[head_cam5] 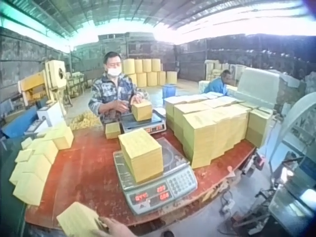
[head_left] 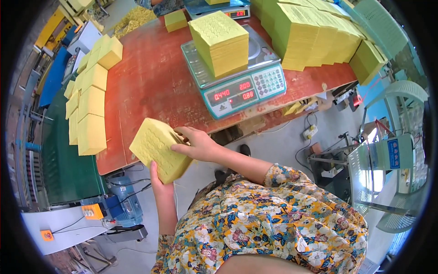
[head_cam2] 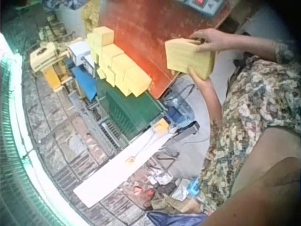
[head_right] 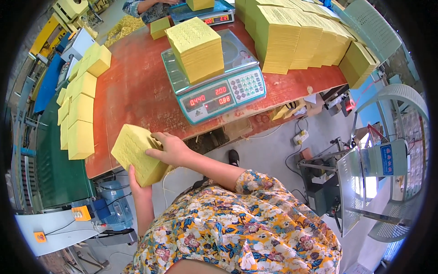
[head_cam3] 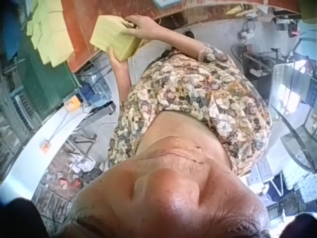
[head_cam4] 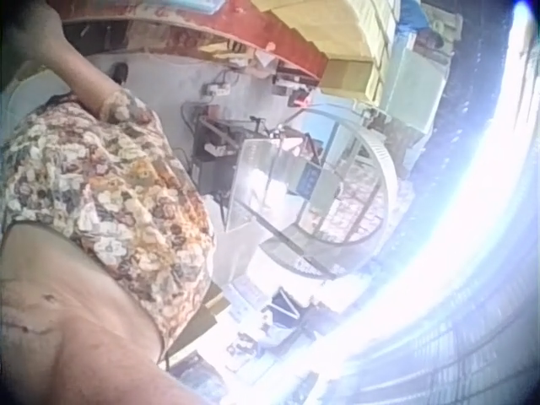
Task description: The recorder weighs stacks of yellow paper on a digital scale to ensure they meet a target weight.
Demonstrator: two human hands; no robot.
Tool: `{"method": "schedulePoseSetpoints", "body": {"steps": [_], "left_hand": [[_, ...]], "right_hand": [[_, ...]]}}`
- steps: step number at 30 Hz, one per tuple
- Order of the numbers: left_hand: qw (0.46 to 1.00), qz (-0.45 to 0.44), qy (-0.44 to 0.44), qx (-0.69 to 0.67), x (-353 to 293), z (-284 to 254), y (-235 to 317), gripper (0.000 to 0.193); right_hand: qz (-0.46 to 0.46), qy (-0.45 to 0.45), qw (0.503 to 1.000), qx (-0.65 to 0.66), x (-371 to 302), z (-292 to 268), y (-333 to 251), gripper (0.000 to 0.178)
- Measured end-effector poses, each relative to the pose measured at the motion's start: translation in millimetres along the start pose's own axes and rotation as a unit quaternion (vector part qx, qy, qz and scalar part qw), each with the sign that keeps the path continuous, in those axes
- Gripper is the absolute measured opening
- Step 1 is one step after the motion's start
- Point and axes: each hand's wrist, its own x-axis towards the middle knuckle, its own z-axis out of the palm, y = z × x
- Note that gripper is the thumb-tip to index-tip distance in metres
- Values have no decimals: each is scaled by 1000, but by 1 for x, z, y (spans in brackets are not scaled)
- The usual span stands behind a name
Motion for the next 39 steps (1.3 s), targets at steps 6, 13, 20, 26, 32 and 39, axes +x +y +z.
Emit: {"method": "schedulePoseSetpoints", "body": {"steps": [6, 13, 20, 26, 32, 39], "left_hand": [[995, 50, -74, -52, -25, 71, 37, 56], [960, 74, -233, 137, 65, 279, 117, 56], [932, 20, -239, 272, 159, 364, 124, 70], [934, 3, -189, 304, 175, 372, 102, 77], [928, 18, -146, 343, 171, 376, 93, 70], [919, 39, -124, 371, 171, 369, 93, 82]], "right_hand": [[94, -61, 965, 238, -13, -74, -25, 87], [16, 77, 978, 192, 58, -250, -103, 65], [58, 36, 963, 261, 159, -334, -63, 49], [98, 21, 967, 235, 169, -345, -29, 42], [86, 1, 962, 260, 165, -345, -25, 42], [63, 9, 983, 175, 166, -346, -21, 46]]}}
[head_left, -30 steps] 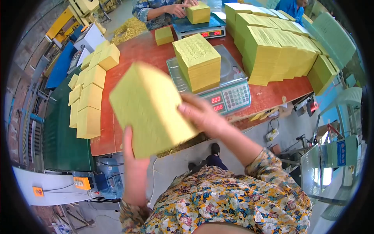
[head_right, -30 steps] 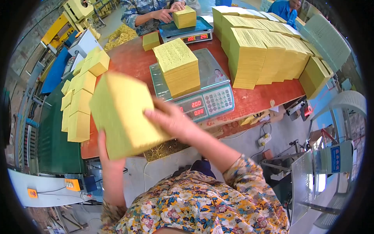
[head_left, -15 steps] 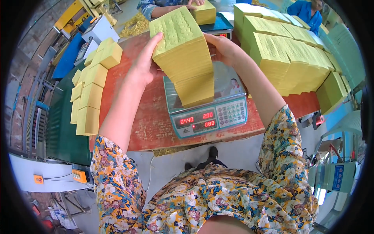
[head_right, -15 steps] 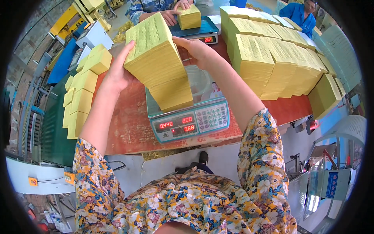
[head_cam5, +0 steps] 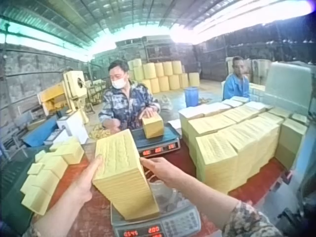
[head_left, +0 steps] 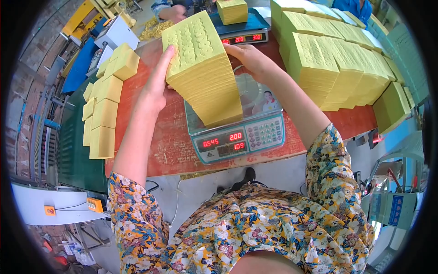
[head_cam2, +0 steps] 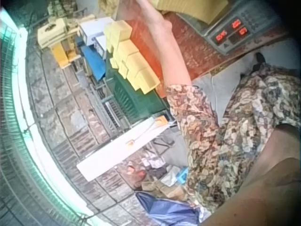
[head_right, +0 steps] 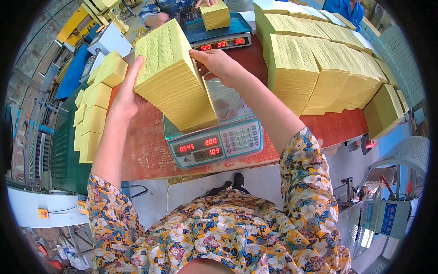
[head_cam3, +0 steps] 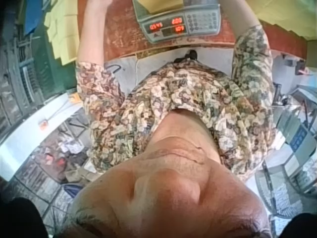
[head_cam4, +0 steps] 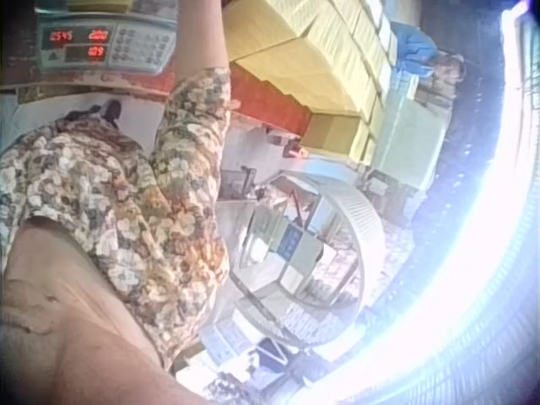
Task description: The recorder weighs stacks of yellow paper on a digital scale to ensure they meet a target weight.
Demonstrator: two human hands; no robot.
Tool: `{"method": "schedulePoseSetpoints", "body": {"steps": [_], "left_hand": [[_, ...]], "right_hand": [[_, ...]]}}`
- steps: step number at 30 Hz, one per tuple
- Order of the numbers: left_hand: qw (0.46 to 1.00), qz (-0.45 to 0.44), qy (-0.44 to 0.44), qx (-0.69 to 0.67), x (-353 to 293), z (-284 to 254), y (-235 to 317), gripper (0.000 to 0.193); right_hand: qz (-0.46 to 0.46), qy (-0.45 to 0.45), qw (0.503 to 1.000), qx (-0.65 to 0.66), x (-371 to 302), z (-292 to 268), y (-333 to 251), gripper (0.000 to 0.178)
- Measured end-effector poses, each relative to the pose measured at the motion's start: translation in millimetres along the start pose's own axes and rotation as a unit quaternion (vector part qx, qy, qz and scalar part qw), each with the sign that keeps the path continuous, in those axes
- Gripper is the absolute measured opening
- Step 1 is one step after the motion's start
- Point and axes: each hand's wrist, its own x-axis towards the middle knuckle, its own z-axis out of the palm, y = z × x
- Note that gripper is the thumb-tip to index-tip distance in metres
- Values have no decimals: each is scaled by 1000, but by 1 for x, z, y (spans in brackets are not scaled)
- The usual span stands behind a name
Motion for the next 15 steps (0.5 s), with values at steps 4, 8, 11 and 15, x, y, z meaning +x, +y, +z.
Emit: {"method": "schedulePoseSetpoints", "body": {"steps": [4, 8, 11, 15], "left_hand": [[996, 18, 58, -58, -10, 7, -8, 83], [980, 68, 93, -160, 8, -2, -51, 66], [956, 104, 50, -269, 23, 24, -80, 59], [944, 117, -30, -306, 47, 14, -122, 50]], "right_hand": [[14, 13, 993, -115, -4, -4, 7, 54], [-108, 19, 993, 43, -5, 2, 39, 62], [-86, 107, 978, 157, 3, 23, 60, 68], [-152, 101, 966, 182, 24, 43, 86, 71]]}}
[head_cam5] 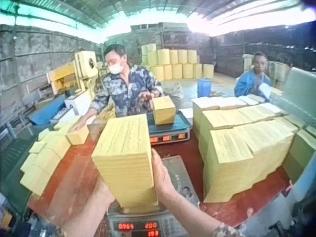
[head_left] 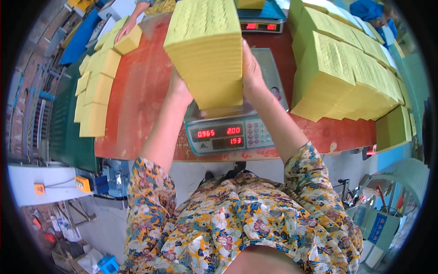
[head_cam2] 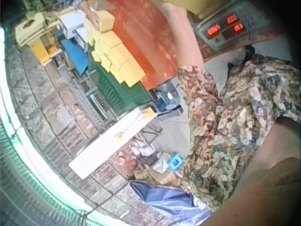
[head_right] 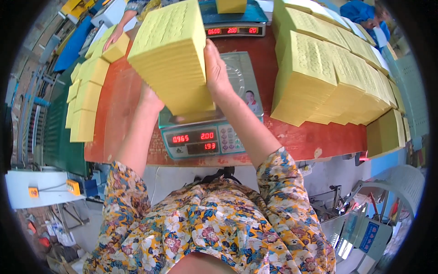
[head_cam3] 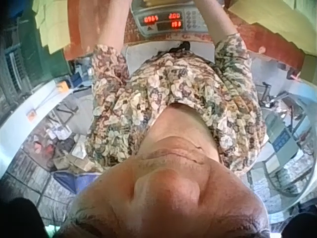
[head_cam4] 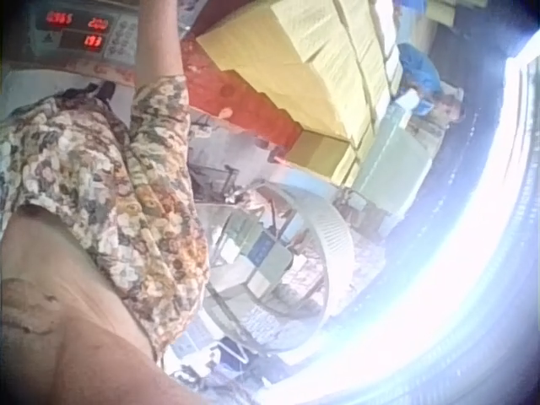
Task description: The recorder weighs stacks of yellow paper on a digital scale to ensure they meet a target weight.
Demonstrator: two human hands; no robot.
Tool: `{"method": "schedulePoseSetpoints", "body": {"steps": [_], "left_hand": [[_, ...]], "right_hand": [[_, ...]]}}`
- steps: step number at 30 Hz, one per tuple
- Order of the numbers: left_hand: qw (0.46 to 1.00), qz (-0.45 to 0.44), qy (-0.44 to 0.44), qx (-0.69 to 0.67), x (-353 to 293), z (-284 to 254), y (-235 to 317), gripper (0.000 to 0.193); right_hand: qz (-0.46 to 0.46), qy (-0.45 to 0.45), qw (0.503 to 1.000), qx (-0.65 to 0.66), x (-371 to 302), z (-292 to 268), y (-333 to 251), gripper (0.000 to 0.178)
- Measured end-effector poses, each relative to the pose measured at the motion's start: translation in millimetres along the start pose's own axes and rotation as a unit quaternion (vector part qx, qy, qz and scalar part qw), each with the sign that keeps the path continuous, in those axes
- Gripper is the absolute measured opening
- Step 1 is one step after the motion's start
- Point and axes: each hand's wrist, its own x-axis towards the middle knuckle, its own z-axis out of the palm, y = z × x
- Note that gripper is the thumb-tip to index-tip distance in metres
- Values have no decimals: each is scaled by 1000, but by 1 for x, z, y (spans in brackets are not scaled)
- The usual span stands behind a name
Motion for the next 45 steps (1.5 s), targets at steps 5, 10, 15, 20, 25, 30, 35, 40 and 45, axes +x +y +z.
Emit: {"method": "schedulePoseSetpoints", "body": {"steps": [5, 10, 15, 20, 25, 30, 35, 40, 45], "left_hand": [[997, 17, 74, 9, 6, 18, 4, 55], [990, 62, 130, -5, -34, -4, 16, 78], [981, 48, 180, 52, -74, -18, 25, 95], [977, 42, 203, 53, -85, -18, 26, 92], [978, 33, 199, 48, -87, -21, 27, 90], [980, 11, 196, 43, -89, -33, 35, 88], [987, -15, 160, 29, -66, -54, 41, 86], [992, -21, 120, -31, -46, -75, 73, 73], [998, -37, 50, -28, -10, -105, 84, 66]], "right_hand": [[40, 27, 999, -9, -3, -11, -6, 65], [-25, 41, 996, -73, -32, -42, -34, 58], [-3, 56, 998, -36, -66, -58, -58, 52], [-7, 37, 999, -22, -79, -51, -65, 49], [-24, 58, 998, -8, -89, -35, -82, 50], [-115, 172, 978, 27, -101, 1, -99, 42], [-204, 217, 955, 23, -103, 35, -106, 43], [-288, 57, 956, 3, -121, 43, -104, 53], [-281, -59, 957, -46, -121, 119, -56, 46]]}}
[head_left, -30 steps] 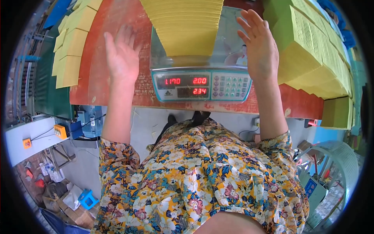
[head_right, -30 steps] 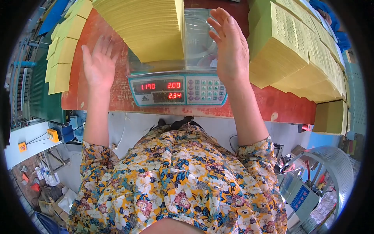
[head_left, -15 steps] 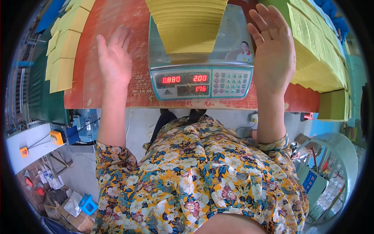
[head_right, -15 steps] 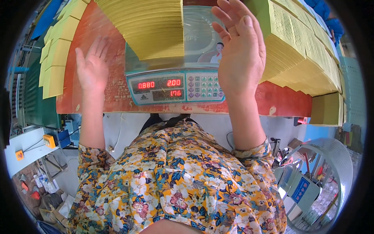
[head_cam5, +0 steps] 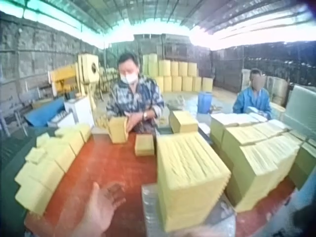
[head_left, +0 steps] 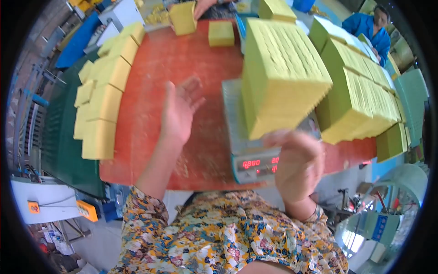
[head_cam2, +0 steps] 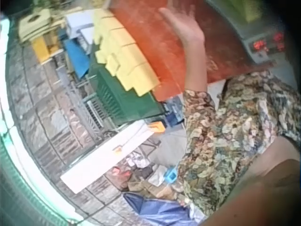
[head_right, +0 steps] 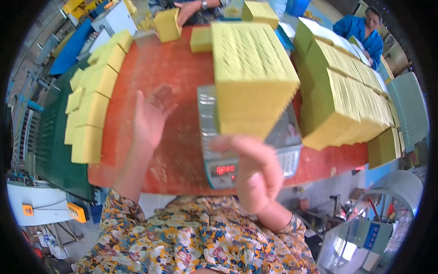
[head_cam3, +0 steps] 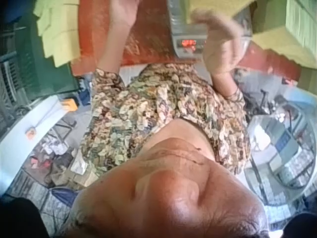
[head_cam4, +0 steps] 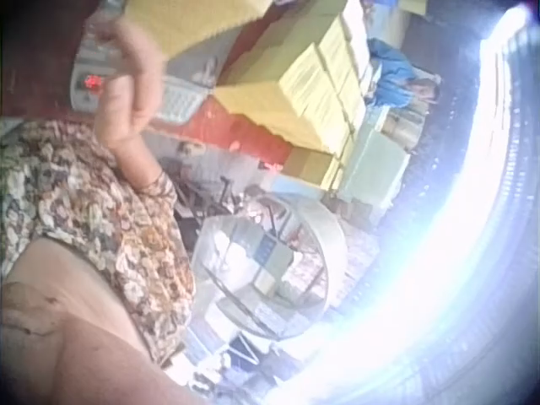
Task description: The recorder weighs stacks of yellow paper on a digital scale to ensure they meet a target weight.
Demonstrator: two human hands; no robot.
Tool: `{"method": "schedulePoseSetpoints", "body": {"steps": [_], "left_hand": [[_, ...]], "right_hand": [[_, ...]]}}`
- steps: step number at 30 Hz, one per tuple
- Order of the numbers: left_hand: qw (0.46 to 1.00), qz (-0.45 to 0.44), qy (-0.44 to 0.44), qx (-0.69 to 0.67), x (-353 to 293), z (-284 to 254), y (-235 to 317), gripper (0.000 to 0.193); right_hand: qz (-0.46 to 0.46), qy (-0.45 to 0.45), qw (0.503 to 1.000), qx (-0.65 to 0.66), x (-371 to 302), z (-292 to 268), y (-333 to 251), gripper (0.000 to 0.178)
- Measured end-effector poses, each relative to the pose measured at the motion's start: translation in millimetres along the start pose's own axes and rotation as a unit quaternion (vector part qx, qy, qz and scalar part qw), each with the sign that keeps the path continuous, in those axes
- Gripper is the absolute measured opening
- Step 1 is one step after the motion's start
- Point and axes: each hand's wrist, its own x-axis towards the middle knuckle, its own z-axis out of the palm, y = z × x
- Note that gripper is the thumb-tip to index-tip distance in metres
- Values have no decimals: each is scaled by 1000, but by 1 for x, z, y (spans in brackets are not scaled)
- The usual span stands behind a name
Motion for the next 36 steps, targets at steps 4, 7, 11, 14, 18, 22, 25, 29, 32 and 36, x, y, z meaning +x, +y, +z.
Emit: {"method": "schedulePoseSetpoints", "body": {"steps": [4, 7, 11, 14, 18, 22, 25, 29, 32, 36], "left_hand": [[998, -13, -17, 55, 27, -22, 18, 62], [989, -5, -55, 138, 70, -46, 20, 51], [966, 25, -91, 241, 160, -61, 17, 35], [861, 148, -111, 473, 244, -55, 0, 23], [725, 285, -154, 607, 342, -43, -38, 20], [660, 333, -156, 656, 393, -44, -65, 19], [613, 338, -155, 697, 413, -46, -73, 16], [611, 356, -169, 687, 417, -51, -76, 15], [610, 354, -172, 688, 417, -47, -75, 11], [579, 375, -186, 700, 416, -51, -76, 9]], "right_hand": [[143, -24, 989, 37, -6, 48, 35, 47], [252, -35, 963, 86, -12, 67, 68, 42], [351, -53, 931, 84, -8, 84, 92, 38], [402, -73, 912, 29, 1, 89, 102, 39], [435, -78, 897, -23, 4, 83, 118, 39], [452, -84, 887, -44, 18, 78, 121, 37], [475, -108, 873, -34, 26, 74, 121, 36], [510, -82, 856, 7, 30, 79, 125, 35], [487, -101, 867, -18, 28, 78, 127, 34], [488, -91, 868, -14, 28, 79, 127, 34]]}}
